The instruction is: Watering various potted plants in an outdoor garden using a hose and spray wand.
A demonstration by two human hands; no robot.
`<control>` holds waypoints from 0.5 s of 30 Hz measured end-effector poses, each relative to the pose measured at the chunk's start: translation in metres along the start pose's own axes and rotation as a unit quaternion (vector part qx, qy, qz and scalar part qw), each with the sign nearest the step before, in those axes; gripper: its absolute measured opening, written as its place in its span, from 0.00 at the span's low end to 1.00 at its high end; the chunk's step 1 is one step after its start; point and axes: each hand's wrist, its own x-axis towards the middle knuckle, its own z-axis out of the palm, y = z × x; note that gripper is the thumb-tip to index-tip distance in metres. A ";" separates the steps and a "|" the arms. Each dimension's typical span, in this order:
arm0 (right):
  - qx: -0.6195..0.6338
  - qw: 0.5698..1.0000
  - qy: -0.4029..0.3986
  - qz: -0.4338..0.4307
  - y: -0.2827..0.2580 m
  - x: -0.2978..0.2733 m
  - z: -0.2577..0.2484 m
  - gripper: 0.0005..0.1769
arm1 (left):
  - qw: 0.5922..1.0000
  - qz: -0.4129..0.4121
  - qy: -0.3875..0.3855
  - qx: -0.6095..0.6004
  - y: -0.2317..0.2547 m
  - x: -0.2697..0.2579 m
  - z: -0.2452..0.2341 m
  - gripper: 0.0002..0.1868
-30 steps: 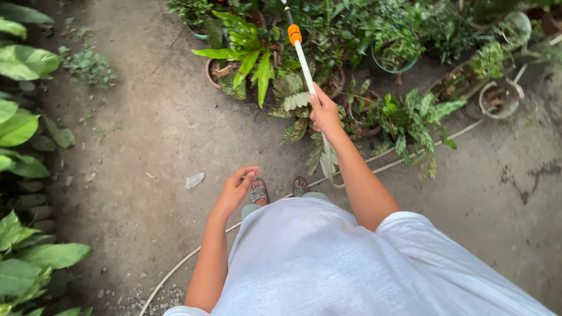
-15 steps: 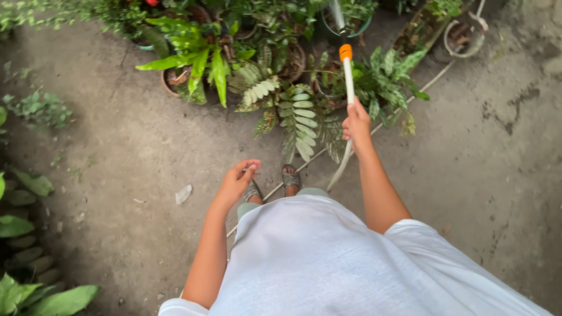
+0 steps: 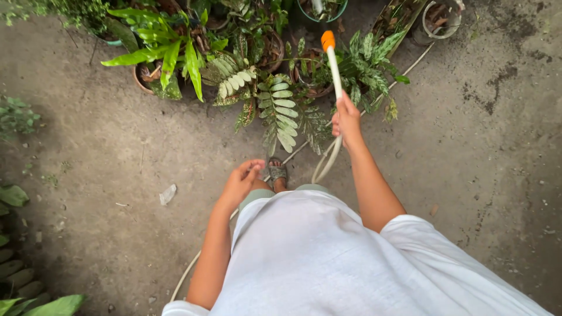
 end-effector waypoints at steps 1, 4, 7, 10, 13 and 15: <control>0.003 1.000 0.001 -0.003 0.007 -0.001 -0.003 0.27 | 1.000 0.003 -0.001 0.003 0.004 -0.005 0.000 0.16; -0.006 1.000 0.011 0.024 0.029 -0.004 -0.019 0.26 | 0.998 -0.050 0.012 0.031 0.006 -0.019 -0.006 0.16; -0.020 0.998 0.057 0.031 0.041 -0.007 -0.042 0.25 | 0.998 -0.052 0.017 0.027 -0.007 -0.028 -0.017 0.16; 0.014 0.997 0.070 -0.012 0.034 -0.024 -0.059 0.26 | 0.999 -0.026 0.023 0.025 -0.010 -0.048 -0.026 0.16; 0.045 0.995 0.076 -0.055 0.019 -0.048 -0.068 0.26 | 0.999 -0.008 0.029 0.034 -0.007 -0.077 -0.031 0.17; 0.074 0.990 0.104 -0.059 0.019 -0.063 -0.071 0.26 | 0.999 -0.031 0.040 0.018 -0.012 -0.103 -0.035 0.18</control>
